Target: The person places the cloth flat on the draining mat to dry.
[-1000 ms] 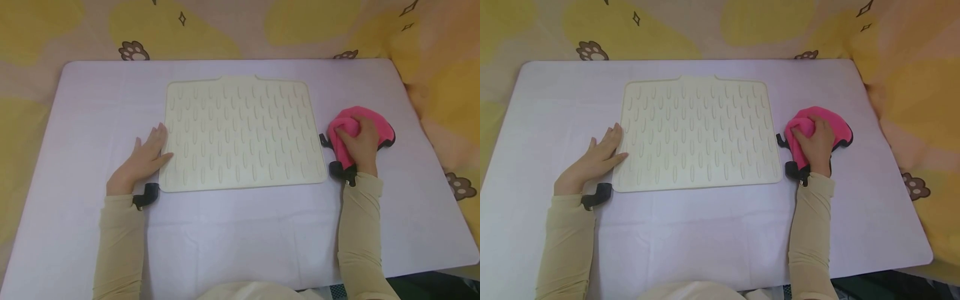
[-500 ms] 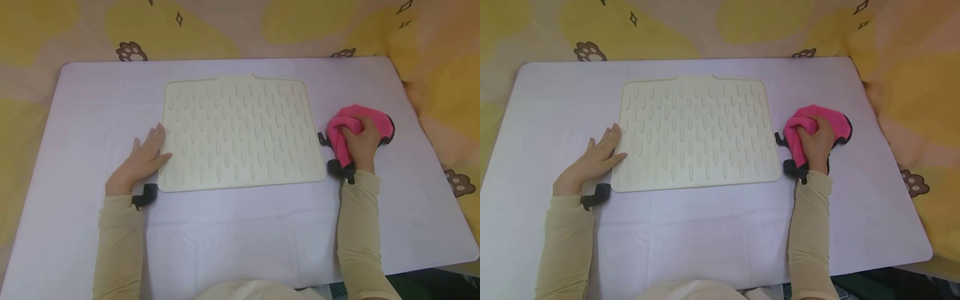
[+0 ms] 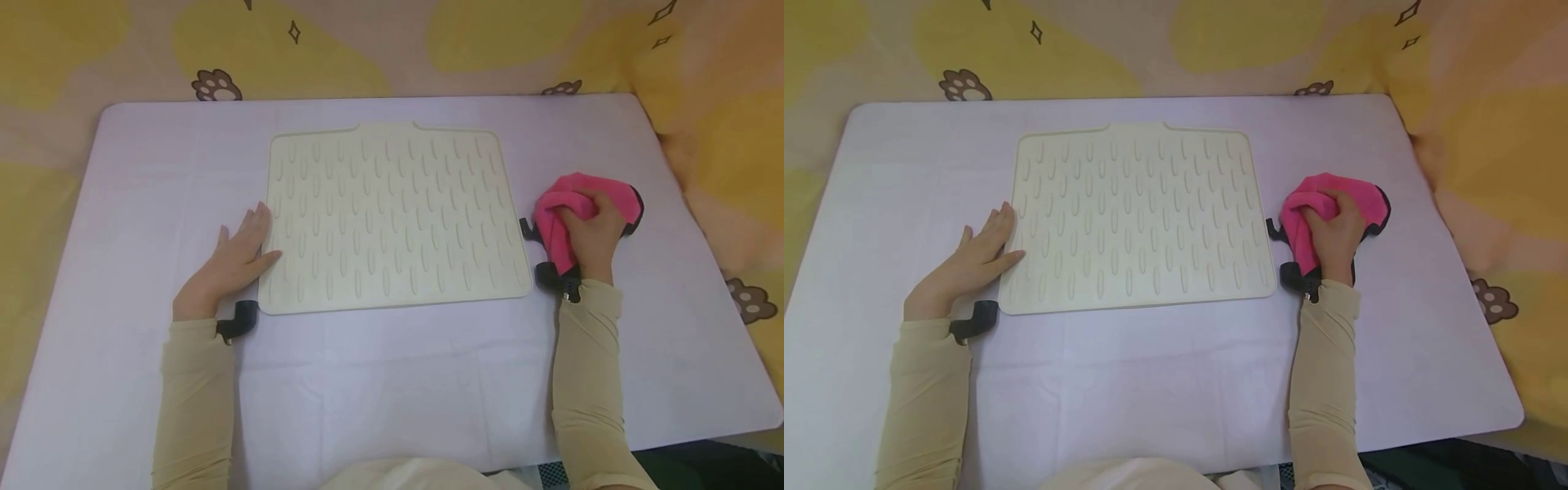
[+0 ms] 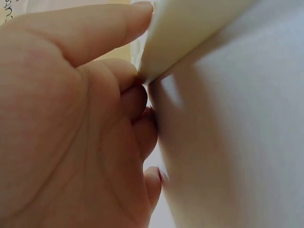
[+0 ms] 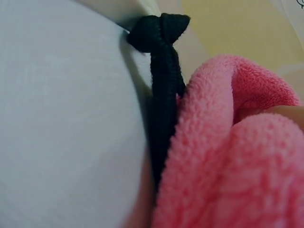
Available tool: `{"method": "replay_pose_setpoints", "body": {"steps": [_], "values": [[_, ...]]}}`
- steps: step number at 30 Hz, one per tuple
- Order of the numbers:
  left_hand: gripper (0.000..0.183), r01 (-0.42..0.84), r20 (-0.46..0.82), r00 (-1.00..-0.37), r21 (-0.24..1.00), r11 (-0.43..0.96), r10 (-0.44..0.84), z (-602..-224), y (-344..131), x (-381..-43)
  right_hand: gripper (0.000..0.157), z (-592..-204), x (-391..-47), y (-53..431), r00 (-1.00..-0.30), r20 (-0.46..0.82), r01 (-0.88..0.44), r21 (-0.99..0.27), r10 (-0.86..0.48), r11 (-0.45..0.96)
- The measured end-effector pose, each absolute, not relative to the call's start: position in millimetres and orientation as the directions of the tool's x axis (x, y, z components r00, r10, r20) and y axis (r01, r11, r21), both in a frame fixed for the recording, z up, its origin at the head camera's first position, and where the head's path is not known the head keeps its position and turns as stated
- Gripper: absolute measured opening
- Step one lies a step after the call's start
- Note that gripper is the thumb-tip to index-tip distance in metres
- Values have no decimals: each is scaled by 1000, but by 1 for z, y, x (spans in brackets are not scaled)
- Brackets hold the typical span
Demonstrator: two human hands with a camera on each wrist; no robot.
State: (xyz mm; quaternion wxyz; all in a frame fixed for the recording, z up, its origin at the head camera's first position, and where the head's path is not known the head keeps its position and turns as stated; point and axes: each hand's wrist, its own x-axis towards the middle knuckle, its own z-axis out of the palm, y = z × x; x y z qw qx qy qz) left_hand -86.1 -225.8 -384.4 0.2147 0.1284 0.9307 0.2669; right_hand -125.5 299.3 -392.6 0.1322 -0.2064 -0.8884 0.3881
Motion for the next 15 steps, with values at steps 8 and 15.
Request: {"method": "replay_pose_setpoints", "body": {"steps": [8,15], "values": [[76,113,-343,-874,546,830,344,-383,-224,-86,38,-390,-125,294,-872,137,200,-776,469,598],[76,105,-347,-875,543,833,337,-384,-225,-85,32,-386,-127,288,-860,212,88,-835,465,543]]}}
